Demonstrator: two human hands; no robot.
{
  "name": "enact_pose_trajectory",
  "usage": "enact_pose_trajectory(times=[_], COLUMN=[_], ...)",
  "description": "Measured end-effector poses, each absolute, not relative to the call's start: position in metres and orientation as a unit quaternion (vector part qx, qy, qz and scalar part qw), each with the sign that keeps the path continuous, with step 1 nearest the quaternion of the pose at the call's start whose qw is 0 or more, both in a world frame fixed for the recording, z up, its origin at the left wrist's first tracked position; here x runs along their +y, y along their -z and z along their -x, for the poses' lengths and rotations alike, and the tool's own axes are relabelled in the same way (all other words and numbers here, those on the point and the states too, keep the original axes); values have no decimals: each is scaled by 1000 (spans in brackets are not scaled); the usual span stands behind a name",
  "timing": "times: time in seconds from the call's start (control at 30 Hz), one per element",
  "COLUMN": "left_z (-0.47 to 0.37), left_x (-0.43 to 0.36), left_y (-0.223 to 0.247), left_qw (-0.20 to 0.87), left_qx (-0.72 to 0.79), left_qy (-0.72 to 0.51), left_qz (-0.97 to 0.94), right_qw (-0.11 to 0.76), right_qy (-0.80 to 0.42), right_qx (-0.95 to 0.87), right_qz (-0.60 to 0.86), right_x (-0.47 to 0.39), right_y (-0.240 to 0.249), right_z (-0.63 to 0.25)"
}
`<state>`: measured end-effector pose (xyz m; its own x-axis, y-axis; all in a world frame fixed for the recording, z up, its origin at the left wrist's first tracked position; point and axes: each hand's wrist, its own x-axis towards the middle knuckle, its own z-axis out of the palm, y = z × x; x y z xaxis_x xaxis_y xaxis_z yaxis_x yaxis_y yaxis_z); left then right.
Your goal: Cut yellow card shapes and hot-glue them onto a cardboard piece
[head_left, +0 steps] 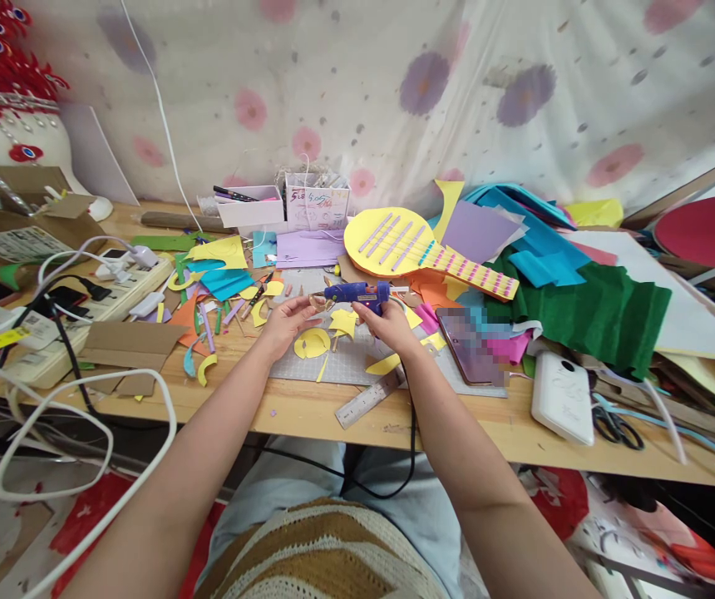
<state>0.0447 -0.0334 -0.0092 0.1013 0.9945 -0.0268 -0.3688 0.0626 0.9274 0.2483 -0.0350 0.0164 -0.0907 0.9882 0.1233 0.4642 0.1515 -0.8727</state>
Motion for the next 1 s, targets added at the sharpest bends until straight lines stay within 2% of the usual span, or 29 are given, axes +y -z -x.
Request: enact_pose_trajectory(times=[0.27,1.0], left_z=[-43,-42], left_x=[-32,-29], left_y=[11,13], left_qw=[619,640], left_qx=[380,378], left_qy=[-550,-572], left_qz=[-413,-346], right_qw=[399,329], right_qy=[-359,-326], right_qx=[-651,-690], right_qz=[537,557], right_x=[-35,-38], right_y=[-16,-20], right_z=[-249,-251])
